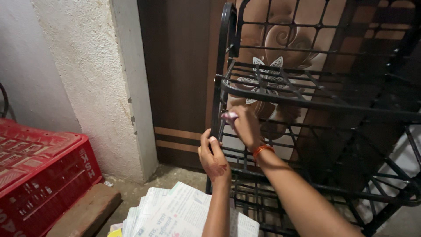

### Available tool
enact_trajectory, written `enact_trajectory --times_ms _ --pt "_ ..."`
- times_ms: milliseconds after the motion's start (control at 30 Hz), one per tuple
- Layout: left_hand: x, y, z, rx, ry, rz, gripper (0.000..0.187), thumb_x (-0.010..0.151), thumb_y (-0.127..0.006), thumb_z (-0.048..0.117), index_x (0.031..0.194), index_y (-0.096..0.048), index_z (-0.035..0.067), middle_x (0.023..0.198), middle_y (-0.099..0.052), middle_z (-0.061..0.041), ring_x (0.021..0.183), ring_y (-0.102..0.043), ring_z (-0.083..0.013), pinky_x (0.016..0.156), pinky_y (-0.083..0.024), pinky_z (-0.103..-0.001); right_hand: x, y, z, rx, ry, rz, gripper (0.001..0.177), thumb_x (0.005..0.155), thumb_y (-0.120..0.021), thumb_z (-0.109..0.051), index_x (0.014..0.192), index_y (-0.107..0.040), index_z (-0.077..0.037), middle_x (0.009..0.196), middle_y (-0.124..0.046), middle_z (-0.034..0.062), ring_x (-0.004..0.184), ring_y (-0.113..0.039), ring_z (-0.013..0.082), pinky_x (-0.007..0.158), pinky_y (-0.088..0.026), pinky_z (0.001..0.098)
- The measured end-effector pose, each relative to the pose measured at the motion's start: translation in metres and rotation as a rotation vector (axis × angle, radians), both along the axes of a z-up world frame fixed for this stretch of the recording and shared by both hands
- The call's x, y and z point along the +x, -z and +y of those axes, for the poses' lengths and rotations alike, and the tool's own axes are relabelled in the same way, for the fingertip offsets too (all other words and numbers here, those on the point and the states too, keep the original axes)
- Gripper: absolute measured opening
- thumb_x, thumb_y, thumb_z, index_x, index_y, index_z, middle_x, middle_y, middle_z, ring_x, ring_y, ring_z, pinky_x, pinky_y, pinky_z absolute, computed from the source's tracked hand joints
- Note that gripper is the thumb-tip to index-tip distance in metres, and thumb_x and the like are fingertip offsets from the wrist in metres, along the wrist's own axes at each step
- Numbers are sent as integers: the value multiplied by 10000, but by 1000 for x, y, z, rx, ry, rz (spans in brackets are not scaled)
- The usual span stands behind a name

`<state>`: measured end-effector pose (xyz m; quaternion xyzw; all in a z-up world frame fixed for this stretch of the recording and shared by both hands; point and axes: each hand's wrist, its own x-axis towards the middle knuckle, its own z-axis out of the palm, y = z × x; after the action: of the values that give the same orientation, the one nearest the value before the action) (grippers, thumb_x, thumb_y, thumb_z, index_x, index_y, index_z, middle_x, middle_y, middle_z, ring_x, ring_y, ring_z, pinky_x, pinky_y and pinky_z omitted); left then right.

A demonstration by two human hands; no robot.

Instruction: The person removes several folded newspapers from the top shelf of a black metal rack and places them on the floor. Then, using a pink cloth, the person wipes the metal bars of the rack's shelves.

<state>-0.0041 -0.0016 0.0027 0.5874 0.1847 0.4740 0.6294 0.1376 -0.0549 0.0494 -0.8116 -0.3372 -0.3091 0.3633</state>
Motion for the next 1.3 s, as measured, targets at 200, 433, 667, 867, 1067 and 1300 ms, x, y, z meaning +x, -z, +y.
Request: enact_trajectory --times_ms 200,433,667,867,1067,1300 --pt "-2 -1 0 11 4 -26 373 1013 -459 284 1318 -641 169 941 -585 -81 857 -610 -199 838 -491 -385 22 10 -5 107 -287 -169 229 773 -656 28 966 -741 -61 1067 -716 128 947 -693 300 849 -545 384" --pt "5 6 0 70 -54 -49 360 1005 -480 270 1304 -647 158 933 -626 -102 874 -626 -226 855 -487 -393 9 2 -8 -62 -386 -87 199 748 -655 58 920 -729 -11 924 -712 143 873 -686 261 784 -541 367" --pt "7 9 0 56 -69 -53 344 998 -506 256 1302 -642 168 950 -611 -102 872 -635 -244 843 -496 -398 10 1 -9 -139 -530 252 149 805 -537 50 877 -663 16 737 -675 144 687 -672 267 665 -537 370" --pt "6 5 1 66 -60 -36 352 1007 -493 258 1319 -633 172 944 -614 -102 895 -623 -242 859 -488 -393 32 19 -6 -51 -347 -145 175 789 -594 25 910 -717 -8 875 -676 194 856 -656 387 755 -514 420" --pt "1 3 0 28 -26 -13 358 1009 -476 263 1313 -644 179 927 -621 -91 881 -616 -220 850 -485 -382 30 15 -8 -80 -346 -33 212 795 -607 1 939 -757 -42 881 -664 167 850 -662 342 760 -507 402" --pt "3 4 2 45 -27 -41 368 1017 -466 255 1332 -631 162 958 -594 -120 861 -618 -226 844 -492 -380 28 12 -8 -73 -492 80 252 765 -542 29 949 -708 -12 870 -674 120 806 -684 222 756 -517 326"
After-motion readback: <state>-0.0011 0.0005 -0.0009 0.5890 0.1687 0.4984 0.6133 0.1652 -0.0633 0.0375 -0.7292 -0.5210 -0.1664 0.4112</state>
